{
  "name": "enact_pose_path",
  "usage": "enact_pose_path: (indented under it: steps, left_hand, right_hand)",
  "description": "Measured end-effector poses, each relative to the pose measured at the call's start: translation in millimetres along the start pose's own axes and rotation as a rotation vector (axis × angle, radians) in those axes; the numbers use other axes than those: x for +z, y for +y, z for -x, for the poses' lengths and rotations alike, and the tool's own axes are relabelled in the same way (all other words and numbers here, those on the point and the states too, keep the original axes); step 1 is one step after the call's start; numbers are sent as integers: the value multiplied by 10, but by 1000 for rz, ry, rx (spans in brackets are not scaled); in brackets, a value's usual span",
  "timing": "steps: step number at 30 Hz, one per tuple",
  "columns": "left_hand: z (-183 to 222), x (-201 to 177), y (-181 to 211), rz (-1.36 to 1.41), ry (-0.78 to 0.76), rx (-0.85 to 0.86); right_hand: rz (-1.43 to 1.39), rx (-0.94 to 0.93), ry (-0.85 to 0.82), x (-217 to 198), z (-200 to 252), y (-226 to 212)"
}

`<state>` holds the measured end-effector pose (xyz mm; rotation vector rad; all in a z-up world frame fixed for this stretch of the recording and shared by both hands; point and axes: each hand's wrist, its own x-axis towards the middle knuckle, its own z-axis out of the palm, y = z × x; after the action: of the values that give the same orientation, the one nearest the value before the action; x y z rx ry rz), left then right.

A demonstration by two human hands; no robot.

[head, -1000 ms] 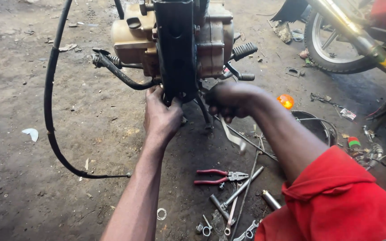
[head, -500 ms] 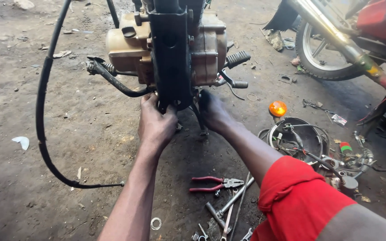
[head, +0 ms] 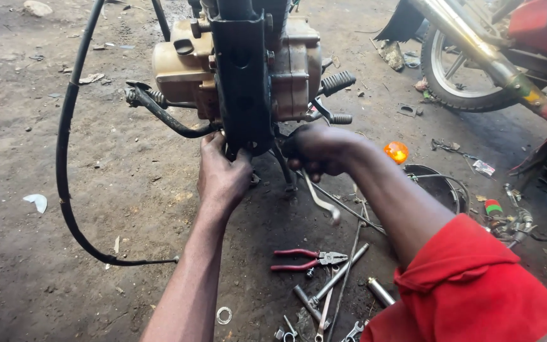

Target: Repairing a motorcycle engine and frame using various hand tools like wrenches and pliers

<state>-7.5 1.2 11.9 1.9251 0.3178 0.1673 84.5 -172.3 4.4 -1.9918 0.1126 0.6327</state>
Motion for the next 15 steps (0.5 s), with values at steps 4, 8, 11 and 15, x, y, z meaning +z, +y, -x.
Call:
enact_pose_path:
  steps: [4, 8, 11, 15]
  left_hand:
    - [8, -3, -6, -3, -2, 21]
    - [18, -37, 48, -19, -2, -14]
    - [-12, -41, 28, -31, 5, 6]
    - [-131, 2, 12, -49, 26, -65]
  right_hand:
    - [-41, 84, -32, -91, 52, 89]
    - [116, -298, -9, -76, -470, 467]
    - [433, -648, 78, -87, -581, 542]
    - [709, -644, 237, -30, -328, 362]
